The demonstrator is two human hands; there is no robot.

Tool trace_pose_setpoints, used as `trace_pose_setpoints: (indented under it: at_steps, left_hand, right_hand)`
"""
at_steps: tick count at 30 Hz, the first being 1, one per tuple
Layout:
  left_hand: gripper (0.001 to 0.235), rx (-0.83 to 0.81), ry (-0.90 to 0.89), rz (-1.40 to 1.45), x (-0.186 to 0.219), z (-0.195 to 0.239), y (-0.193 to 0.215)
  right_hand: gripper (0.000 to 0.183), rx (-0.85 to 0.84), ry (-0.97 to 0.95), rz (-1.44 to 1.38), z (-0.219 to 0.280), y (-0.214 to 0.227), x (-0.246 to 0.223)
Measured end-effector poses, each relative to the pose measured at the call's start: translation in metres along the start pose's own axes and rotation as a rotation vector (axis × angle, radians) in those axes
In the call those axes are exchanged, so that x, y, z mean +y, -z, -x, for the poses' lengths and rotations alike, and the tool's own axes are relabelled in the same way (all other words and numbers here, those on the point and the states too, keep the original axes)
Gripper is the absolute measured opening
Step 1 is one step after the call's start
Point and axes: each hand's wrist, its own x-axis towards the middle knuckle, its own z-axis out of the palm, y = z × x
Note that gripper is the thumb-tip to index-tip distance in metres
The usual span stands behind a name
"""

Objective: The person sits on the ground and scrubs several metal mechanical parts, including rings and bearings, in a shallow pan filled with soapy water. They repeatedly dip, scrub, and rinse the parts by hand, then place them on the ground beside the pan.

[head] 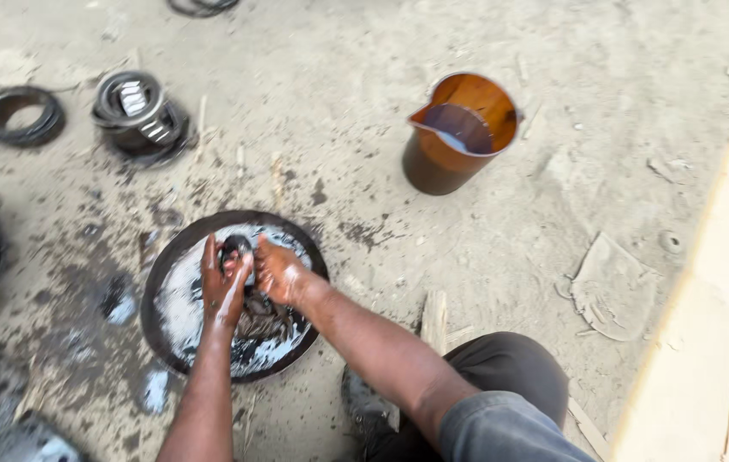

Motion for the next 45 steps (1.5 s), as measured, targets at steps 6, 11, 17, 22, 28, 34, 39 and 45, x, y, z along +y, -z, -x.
trace_pose_setpoints:
  at_steps: [6,11,17,22,28,34,39,45]
  left_hand:
    - [0.088,-0.145,0.165,-0.211,-0.035,-0.004,0.017]
    - [0.075,-0.06,0.329,-0.138,-0.093,0.002,0.018]
    - [0.064,-0.491,0.347,-0.927,-0.1,0.051,-0.001]
    - [0.059,-0.508,0.349,-1.548,-0.082,0.059,0.005]
    - [0.046,-0.389,0.318,-1.493,-0.094,0.049,0.037]
    - [0.028,0.252,0.609,-0.496,-0.044,0.018,0.046]
    - [0.036,0.08,0.236,-0.833,-0.036,0.019,-0.019]
    - [0.044,0.126,0.674,-0.855,-0.019,-0.012,-0.01]
  right_hand:
    - [0.055,0.276,0.077,0.269,-0.007,-0.003,0.001]
    - [0.055,0.336,0.189,0.524,-0.027,0.033,0.002]
    - [0.066,0.221,0.135,0.293,-0.035,0.067,0.005]
    - [0.056,0.273,0.14,0.237,-0.043,0.076,0.005]
    - [0.064,0.253,0.128,0.245,-0.05,0.081,0.014]
    - [0.074,0.247,0.161,0.38,-0.054,0.08,0.022]
    - [0.088,0.244,-0.017,0.601,-0.032,0.055,0.029]
    - [0.096,0.148,-0.091,0.717,0.012,0.022,0.036]
